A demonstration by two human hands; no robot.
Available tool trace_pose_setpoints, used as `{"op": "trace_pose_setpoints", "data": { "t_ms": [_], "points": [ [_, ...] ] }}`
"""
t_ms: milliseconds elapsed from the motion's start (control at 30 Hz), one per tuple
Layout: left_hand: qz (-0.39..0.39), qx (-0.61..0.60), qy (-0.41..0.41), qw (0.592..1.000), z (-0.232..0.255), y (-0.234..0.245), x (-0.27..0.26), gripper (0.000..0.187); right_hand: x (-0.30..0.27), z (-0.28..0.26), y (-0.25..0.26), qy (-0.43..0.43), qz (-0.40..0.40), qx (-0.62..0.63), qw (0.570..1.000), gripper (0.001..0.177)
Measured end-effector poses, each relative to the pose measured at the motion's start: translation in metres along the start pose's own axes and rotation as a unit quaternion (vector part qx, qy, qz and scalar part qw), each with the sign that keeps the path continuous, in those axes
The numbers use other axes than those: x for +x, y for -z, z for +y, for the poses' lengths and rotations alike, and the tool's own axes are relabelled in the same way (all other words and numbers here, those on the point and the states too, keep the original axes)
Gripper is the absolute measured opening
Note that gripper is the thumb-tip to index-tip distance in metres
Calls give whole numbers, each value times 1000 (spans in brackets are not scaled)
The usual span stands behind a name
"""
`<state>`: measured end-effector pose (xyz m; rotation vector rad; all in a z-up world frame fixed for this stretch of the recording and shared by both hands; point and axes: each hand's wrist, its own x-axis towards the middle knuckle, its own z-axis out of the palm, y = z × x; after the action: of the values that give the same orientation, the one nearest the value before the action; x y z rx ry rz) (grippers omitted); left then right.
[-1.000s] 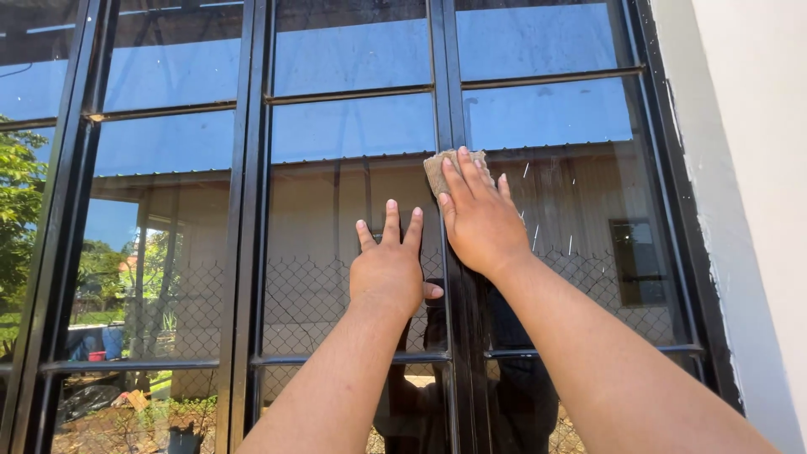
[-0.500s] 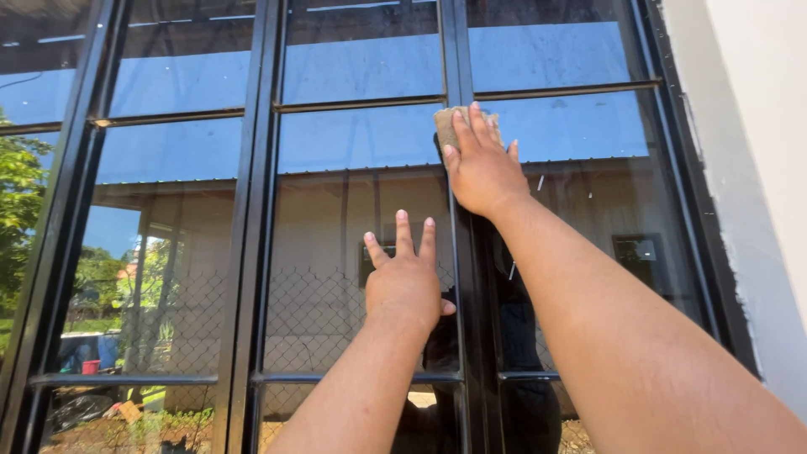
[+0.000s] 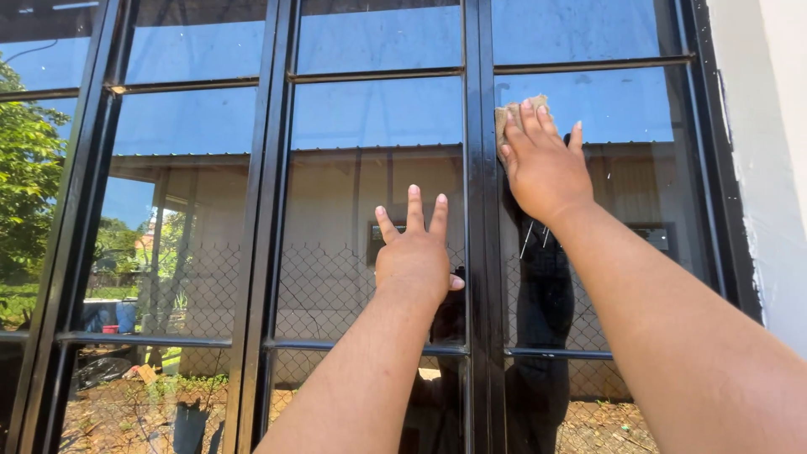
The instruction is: Cleaning a glass window and its black metal frame using a spray bottle and a cloth.
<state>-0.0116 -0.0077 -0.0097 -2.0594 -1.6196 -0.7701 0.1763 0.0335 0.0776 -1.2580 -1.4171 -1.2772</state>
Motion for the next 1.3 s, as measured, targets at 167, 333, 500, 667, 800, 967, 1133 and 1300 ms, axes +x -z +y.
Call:
{"op": "trace_pose_setpoints", "data": {
  "t_ms": [167,333,500,667,800,967,1133,1300],
  "points": [
    [-3,-12,6,1000,1,3,-5,122,-15,5,-13,37,9,-70,997,50],
    [5,-24,7,1000,1,2,-2,122,-60,9,-15,108,35,-88,990,46],
    [11,-22,20,1000,10,5,-7,120,-136,2,6,146,4,-27,989,41],
    [102,37,-34,994,21,-24,8,106,-190,14,17,185,-65,-26,980,34],
    [108,86,-93,986,32,-16,15,96,-215,23,13,216,-79,-67,971,41],
    [-13,67,-67,995,46,20,-39,114,-217,23,2,191,-61,-83,976,47],
    [-21,125,-64,990,52,5,-41,136,-179,22,7,130,-59,-89,986,50],
    [22,138,-49,989,60,-16,-24,111,-125,24,12,69,-85,-102,989,56]
  ]
}}
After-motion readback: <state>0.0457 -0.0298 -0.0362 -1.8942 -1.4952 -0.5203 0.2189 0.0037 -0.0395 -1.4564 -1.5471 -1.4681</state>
